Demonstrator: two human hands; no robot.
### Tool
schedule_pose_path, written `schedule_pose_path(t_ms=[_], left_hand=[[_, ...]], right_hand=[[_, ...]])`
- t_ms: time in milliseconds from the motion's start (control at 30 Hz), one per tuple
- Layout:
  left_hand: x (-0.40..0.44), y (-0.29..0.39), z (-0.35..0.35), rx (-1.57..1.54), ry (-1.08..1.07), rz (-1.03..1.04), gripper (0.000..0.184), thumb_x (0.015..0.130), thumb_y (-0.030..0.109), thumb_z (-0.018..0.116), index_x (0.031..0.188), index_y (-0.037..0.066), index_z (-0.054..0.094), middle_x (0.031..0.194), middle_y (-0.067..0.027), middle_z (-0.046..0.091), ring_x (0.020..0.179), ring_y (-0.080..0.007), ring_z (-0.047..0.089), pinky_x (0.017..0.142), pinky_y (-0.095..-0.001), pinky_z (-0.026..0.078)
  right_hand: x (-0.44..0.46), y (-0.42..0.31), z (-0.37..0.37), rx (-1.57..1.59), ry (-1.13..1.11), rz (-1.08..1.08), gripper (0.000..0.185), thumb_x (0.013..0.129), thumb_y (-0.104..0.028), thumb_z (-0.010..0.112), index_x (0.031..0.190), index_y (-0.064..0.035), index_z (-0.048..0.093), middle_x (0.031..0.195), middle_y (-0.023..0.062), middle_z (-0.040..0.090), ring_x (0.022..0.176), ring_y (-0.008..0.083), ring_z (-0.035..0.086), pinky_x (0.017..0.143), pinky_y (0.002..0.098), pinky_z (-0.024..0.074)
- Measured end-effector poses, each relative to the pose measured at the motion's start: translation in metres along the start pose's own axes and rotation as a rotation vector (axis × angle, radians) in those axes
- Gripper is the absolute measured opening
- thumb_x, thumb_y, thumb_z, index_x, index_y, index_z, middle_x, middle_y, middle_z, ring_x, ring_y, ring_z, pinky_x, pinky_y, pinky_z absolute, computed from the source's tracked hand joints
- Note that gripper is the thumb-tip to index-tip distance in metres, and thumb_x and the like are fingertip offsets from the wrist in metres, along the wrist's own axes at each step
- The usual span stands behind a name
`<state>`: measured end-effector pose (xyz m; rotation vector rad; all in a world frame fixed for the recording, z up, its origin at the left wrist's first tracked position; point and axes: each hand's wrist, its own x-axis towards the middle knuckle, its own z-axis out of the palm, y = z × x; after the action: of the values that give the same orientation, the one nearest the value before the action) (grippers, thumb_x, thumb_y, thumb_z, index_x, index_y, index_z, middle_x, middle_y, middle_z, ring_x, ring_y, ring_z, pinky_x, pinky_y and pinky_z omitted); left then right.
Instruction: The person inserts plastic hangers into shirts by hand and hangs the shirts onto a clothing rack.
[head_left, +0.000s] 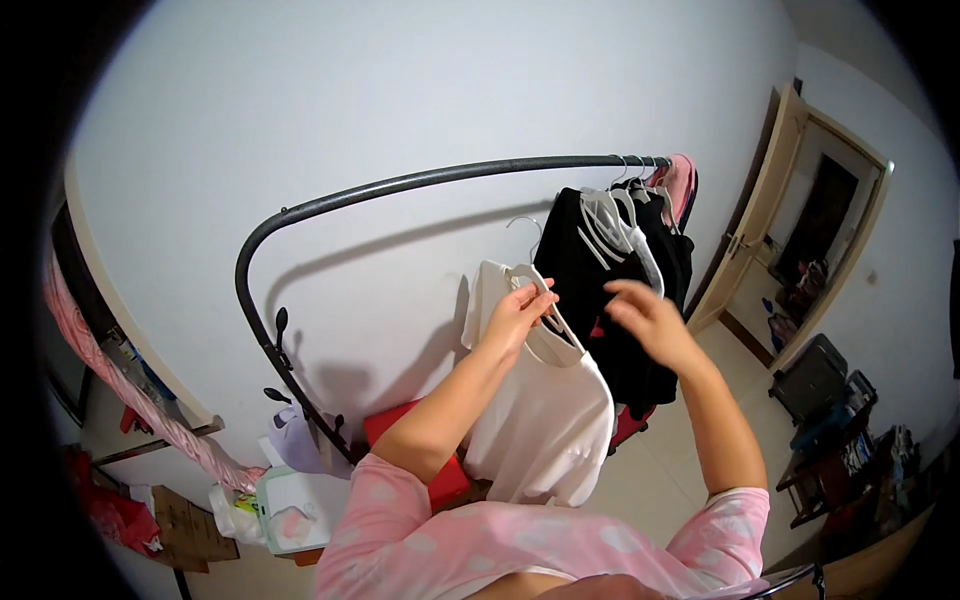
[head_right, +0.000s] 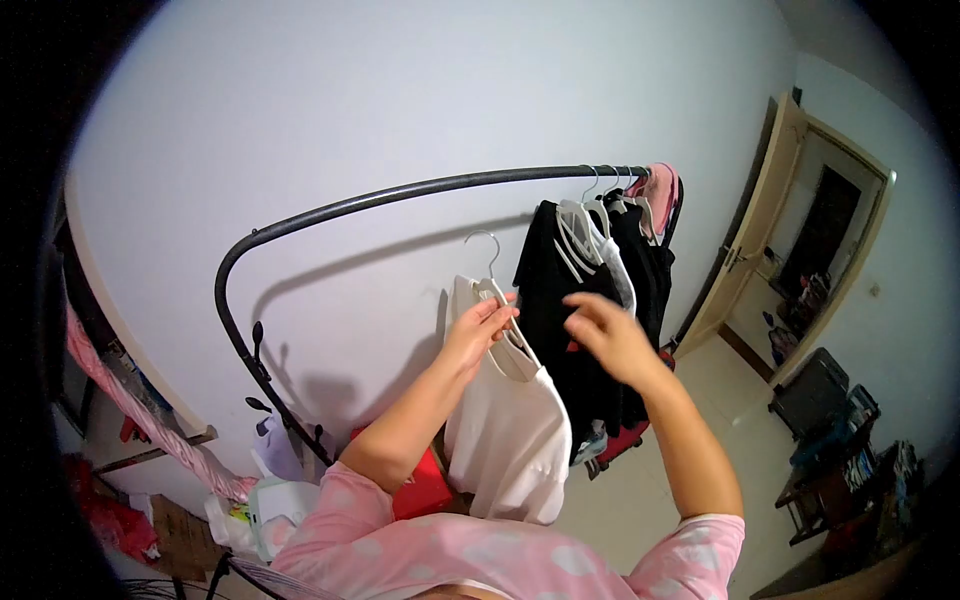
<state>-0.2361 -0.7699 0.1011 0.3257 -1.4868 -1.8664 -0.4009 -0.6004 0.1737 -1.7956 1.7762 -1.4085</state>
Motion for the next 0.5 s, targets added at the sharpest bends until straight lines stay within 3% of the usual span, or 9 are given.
schedule_pose_path(t_ms=[33,133,233,333,433,467,500], left_hand=[[0.004,0.0,0.003,0.006,-0.002,0.004,0.046,0.091,0.025,0.061,0.13,0.003,0.05,0.103,-0.0011,0.062,0.086,-0.0058,0.052,0.074,-0.0209,0.037],[0.012,0.004,0.012,0.029,0.001,0.02,0.044,0.091,0.025,0.06,0.129,0.003,0.051,0.105,-0.0014,0.062,0.085,-0.0054,0.053,0.075,-0.0217,0.039],[0.017,0.008,0.018,0.024,-0.019,0.028,0.043,0.092,0.021,0.059,0.13,0.002,0.049,0.105,-0.0017,0.062,0.085,-0.0055,0.053,0.075,-0.0205,0.04],[0.021,0.007,0.022,-0.001,-0.063,0.085,0.044,0.093,0.018,0.058,0.131,0.002,0.047,0.107,-0.0027,0.062,0.088,-0.0068,0.054,0.077,-0.0203,0.042],[0.022,0.009,0.021,0.0,-0.099,0.143,0.043,0.093,0.019,0.058,0.132,0.002,0.047,0.112,-0.0044,0.06,0.092,-0.0092,0.054,0.082,-0.0224,0.042],[0.02,0.009,0.02,0.005,-0.107,0.157,0.043,0.093,0.019,0.057,0.131,0.003,0.047,0.114,-0.0051,0.059,0.094,-0.0102,0.054,0.084,-0.0234,0.042],[0.017,0.01,0.019,0.022,-0.095,0.145,0.042,0.093,0.018,0.058,0.131,0.003,0.048,0.115,-0.0058,0.058,0.096,-0.0108,0.054,0.084,-0.0243,0.042]], right_hand=[[-0.012,-0.008,0.005,0.081,-0.159,0.084,0.044,0.087,-0.022,0.065,0.125,-0.0053,0.051,0.1,0.0082,0.063,0.09,0.0148,0.059,0.08,0.028,0.0471],[-0.039,-0.033,0.018,0.001,-0.358,0.199,0.06,0.087,-0.025,0.065,0.136,-0.0044,0.037,0.104,0.0151,0.064,0.088,0.0169,0.06,0.08,0.0327,0.048],[-0.051,-0.014,0.032,-0.3,-0.162,0.08,0.04,0.087,-0.019,0.061,0.121,-0.0014,0.049,0.085,0.0204,0.064,0.077,0.0268,0.064,0.074,0.0347,0.0487],[-0.051,-0.018,0.032,-0.345,-0.027,0.22,0.025,0.09,-0.014,0.057,0.111,-0.0002,0.056,0.083,0.0135,0.064,0.079,0.0162,0.059,0.074,0.0316,0.0472],[-0.046,-0.008,0.023,-0.295,0.099,0.163,0.018,0.091,-0.013,0.056,0.102,0.0005,0.058,0.075,0.0105,0.061,0.073,0.014,0.056,0.069,0.0303,0.0459],[-0.043,-0.004,0.022,-0.214,0.19,0.105,0.017,0.088,-0.015,0.058,0.092,0.0011,0.057,0.067,0.0171,0.055,0.061,0.0242,0.055,0.061,0.0343,0.0447],[-0.038,0.013,0.017,-0.102,0.225,0.145,0.016,0.088,-0.015,0.058,0.092,0.0008,0.057,0.066,0.0143,0.055,0.062,0.0179,0.055,0.06,0.0333,0.0442]])
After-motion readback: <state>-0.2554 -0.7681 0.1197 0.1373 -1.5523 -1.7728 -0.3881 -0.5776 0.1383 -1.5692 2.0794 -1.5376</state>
